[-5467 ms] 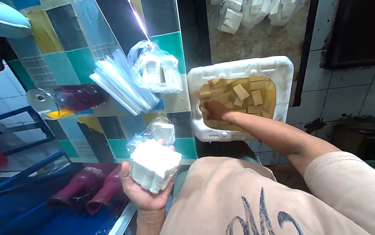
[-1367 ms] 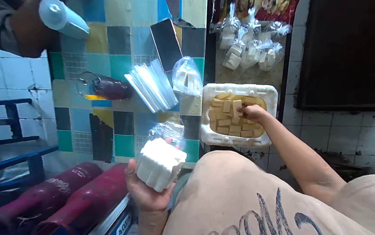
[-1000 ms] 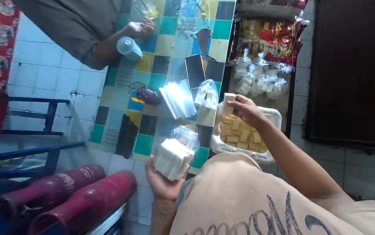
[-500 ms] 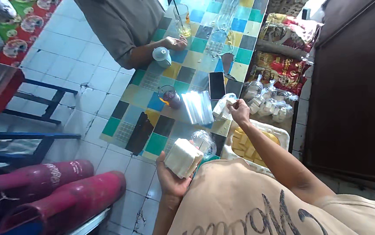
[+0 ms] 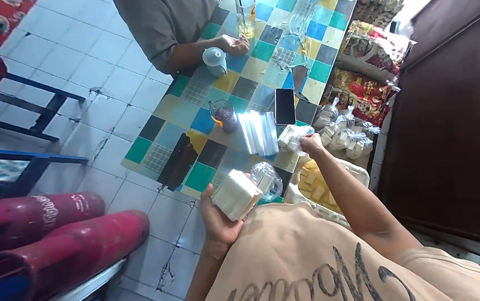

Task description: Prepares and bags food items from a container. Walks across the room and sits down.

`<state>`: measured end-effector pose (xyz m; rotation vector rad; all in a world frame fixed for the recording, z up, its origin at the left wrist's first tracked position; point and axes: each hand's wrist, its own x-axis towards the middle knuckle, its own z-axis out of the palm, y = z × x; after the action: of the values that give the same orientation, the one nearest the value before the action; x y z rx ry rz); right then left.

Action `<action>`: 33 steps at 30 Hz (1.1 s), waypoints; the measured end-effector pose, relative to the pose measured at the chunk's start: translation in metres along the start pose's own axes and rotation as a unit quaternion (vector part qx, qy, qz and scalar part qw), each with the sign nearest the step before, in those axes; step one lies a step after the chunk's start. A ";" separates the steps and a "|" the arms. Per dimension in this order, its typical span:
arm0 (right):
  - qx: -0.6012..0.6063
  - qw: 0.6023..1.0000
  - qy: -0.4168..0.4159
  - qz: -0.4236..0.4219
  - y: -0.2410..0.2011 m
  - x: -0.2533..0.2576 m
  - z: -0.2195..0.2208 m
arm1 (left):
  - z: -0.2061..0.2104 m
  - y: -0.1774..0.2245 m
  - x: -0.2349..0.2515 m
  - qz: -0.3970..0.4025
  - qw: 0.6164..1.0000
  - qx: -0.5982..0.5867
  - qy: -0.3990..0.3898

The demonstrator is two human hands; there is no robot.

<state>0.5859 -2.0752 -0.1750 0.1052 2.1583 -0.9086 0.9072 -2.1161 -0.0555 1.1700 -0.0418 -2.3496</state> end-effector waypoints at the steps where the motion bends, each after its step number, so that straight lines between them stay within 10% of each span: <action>1: 0.015 1.000 -0.002 0.002 0.002 0.002 0.002 | -0.001 0.000 0.001 0.001 1.000 -0.002 0.001; 9: -0.227 0.958 0.015 -0.174 -0.007 -0.036 -0.017 | 0.015 -0.004 0.009 -0.007 0.997 0.067 0.031; 14: -0.125 0.889 -0.054 -0.438 -0.005 -0.124 -0.043 | 0.034 -0.023 0.023 -0.017 0.994 0.108 -0.024; 19: -0.195 0.902 -0.228 -0.311 -0.019 -0.180 -0.063 | 0.059 -0.056 0.038 -0.033 0.980 0.192 -0.041; 33: -0.195 0.944 -0.034 -0.262 0.057 -0.148 -0.120 | 0.091 -0.180 0.078 -0.115 0.948 0.273 -0.113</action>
<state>0.6331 -1.9257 -0.0528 -0.7169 2.2946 -0.7268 0.7221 -2.0127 -0.1006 1.1833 -0.7126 -2.7699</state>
